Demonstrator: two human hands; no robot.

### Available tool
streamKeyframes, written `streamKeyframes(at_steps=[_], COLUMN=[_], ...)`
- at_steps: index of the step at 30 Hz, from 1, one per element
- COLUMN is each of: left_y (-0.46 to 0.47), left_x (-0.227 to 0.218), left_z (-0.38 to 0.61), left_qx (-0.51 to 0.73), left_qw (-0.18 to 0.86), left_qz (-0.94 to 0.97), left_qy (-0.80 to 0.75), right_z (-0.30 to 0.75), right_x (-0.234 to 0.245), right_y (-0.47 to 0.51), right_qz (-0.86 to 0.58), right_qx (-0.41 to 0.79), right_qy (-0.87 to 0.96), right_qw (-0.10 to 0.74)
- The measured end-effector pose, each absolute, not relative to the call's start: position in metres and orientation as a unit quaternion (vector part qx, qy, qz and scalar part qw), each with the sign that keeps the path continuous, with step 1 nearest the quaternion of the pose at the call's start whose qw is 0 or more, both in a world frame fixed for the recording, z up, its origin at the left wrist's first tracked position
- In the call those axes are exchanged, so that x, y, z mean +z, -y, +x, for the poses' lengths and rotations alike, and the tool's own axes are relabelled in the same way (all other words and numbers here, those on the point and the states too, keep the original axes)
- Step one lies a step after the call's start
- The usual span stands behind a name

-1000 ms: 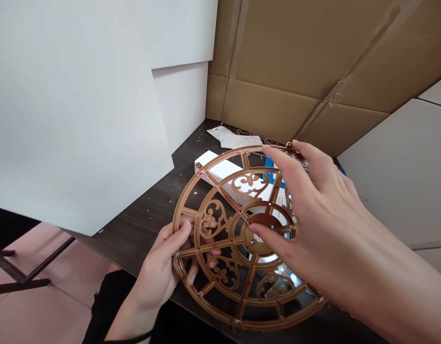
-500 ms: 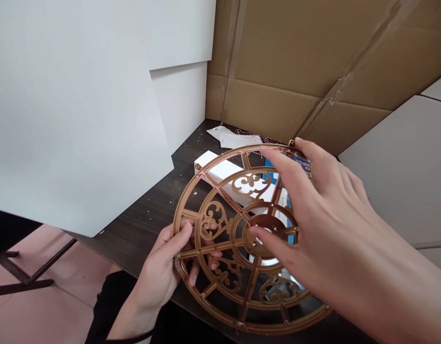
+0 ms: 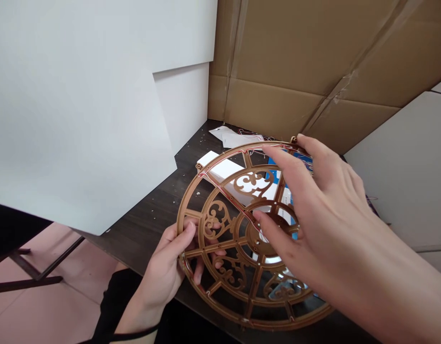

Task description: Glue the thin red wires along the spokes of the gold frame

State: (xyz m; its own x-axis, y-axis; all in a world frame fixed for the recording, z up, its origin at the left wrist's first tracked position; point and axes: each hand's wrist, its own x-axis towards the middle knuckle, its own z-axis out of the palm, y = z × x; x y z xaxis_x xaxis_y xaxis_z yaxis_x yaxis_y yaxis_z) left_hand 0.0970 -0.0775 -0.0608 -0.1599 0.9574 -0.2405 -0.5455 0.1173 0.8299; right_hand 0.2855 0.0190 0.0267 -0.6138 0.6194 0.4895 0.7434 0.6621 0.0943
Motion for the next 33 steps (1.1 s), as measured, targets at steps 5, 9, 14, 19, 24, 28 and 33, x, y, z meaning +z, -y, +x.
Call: streamKeyframes(at_steps=[5,9,14,19,24,28,33], left_y=[0.0774,0.078,0.0773,0.0769,0.078,0.0775,0.0755], left_x=[-0.0625,-0.0618,-0.0623,-0.0608,-0.0603,-0.0605,-0.0584], left_z=[0.0967,0.097,0.0963,0.0966,0.0976,0.0976,0.0981], left_qx=[0.625,0.625,0.619,0.611,0.602,0.601,0.597], left_qw=[0.603,0.608,0.616,0.62,0.63,0.634,0.637], left_qz=[0.232,0.238,0.245,0.239,0.24,0.235,0.236], left_qy=[-0.438,-0.428,-0.422,-0.431,-0.428,-0.427,-0.427], right_z=[0.2793,0.2786,0.2803,0.2798,0.2794,0.28,0.2828], right_x=[0.0263,0.0276,0.0261,0.0259,0.0261,0.0266,0.0266], right_y=[-0.0164,-0.0139,-0.0137,-0.0154,-0.017,-0.0159,-0.0182], right_qz=[-0.387,-0.387,-0.388,-0.392,-0.397,-0.399,-0.393], right_qx=[-0.147,-0.144,-0.148,-0.151,-0.139,-0.139,-0.135], right_qy=[0.884,0.885,0.882,0.881,0.882,0.882,0.884], right_qw=[0.218,0.217,0.221,0.218,0.212,0.21,0.212])
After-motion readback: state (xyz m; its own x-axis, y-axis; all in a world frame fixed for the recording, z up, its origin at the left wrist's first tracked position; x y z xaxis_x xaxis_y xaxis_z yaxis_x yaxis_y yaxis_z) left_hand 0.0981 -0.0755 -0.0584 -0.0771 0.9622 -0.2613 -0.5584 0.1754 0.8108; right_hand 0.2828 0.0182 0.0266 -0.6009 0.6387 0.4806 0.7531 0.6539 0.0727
